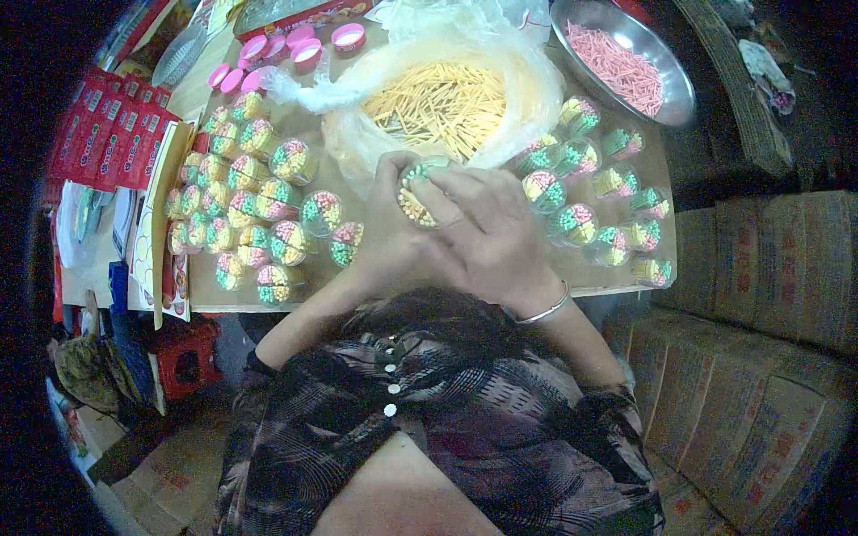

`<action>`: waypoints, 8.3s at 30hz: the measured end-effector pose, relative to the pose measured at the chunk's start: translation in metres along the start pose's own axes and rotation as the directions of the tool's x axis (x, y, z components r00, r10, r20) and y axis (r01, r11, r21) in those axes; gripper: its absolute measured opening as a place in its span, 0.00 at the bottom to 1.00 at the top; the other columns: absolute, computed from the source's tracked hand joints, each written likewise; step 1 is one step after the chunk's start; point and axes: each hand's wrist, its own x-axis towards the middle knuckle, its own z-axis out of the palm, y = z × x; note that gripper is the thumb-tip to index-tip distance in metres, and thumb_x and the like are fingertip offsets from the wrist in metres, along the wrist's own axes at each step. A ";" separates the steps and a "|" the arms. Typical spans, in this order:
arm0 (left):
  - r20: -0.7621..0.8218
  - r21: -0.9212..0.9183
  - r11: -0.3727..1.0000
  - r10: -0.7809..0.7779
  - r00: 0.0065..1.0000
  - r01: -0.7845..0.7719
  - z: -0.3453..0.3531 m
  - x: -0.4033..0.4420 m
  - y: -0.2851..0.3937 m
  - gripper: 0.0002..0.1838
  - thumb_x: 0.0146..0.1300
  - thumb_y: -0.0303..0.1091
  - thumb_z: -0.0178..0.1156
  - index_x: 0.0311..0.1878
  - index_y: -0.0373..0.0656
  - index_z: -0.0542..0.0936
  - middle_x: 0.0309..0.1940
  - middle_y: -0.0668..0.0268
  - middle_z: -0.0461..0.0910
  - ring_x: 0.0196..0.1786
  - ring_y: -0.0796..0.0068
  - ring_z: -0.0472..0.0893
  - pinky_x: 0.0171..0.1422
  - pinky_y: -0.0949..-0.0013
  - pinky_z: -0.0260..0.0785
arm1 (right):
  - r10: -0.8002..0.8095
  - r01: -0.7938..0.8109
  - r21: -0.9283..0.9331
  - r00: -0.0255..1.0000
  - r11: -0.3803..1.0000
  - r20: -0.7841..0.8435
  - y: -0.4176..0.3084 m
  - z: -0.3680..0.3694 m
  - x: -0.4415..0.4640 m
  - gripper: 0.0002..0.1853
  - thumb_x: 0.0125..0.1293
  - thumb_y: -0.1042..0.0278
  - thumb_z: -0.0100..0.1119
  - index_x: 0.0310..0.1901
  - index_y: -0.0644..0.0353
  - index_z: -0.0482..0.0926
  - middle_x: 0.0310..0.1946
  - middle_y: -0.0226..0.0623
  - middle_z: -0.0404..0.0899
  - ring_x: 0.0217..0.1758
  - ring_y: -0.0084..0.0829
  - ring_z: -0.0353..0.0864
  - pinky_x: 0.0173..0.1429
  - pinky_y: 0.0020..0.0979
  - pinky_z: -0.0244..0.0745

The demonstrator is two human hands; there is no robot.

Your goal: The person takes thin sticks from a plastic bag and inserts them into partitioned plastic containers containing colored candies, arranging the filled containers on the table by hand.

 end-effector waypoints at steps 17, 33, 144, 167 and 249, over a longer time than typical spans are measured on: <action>0.028 0.048 0.998 0.047 0.999 -0.048 -0.004 0.000 -0.004 0.37 0.37 0.30 0.75 0.51 0.37 0.64 0.43 0.60 0.68 0.45 0.68 0.73 0.51 0.67 0.68 | 0.073 -0.072 0.050 0.997 0.996 -0.022 0.002 -0.005 0.013 0.19 0.62 0.58 0.61 0.53 0.55 0.79 0.46 0.37 0.74 0.44 0.32 0.71 0.50 0.32 0.68; 0.033 -0.089 0.989 -0.116 0.993 0.119 -0.021 -0.007 -0.008 0.41 0.34 0.32 0.77 0.52 0.37 0.64 0.45 0.59 0.69 0.46 0.66 0.73 0.53 0.65 0.69 | 0.028 -0.017 -0.050 0.977 0.999 0.212 0.002 0.014 0.007 0.28 0.70 0.42 0.44 0.61 0.53 0.74 0.67 0.43 0.63 0.70 0.43 0.60 0.70 0.44 0.56; 0.473 0.754 0.469 0.098 0.876 -0.460 -0.049 0.146 -0.110 0.42 0.53 0.34 0.64 0.70 0.33 0.56 0.55 0.45 0.71 0.49 0.57 0.76 0.50 0.63 0.72 | 0.782 -0.664 0.470 0.616 0.581 -0.097 0.124 0.140 0.031 0.13 0.67 0.60 0.58 0.31 0.61 0.76 0.23 0.33 0.76 0.25 0.25 0.70 0.31 0.28 0.67; -0.361 -0.193 0.971 -0.206 0.909 0.143 0.001 0.153 -0.082 0.21 0.73 0.42 0.42 0.32 0.35 0.74 0.23 0.58 0.75 0.28 0.67 0.74 0.37 0.64 0.68 | 0.856 -0.538 0.752 0.512 0.381 -0.068 0.132 0.145 0.055 0.15 0.67 0.58 0.57 0.28 0.61 0.76 0.21 0.29 0.71 0.24 0.22 0.66 0.31 0.24 0.64; 0.218 0.008 0.993 -0.118 0.969 0.120 0.076 0.018 -0.074 0.35 0.42 0.30 0.68 0.57 0.39 0.66 0.48 0.55 0.73 0.48 0.59 0.75 0.55 0.65 0.68 | 0.596 -0.597 0.241 0.799 0.766 0.083 0.027 0.020 -0.122 0.03 0.57 0.76 0.63 0.30 0.62 0.78 0.26 0.31 0.74 0.22 0.25 0.67 0.29 0.24 0.66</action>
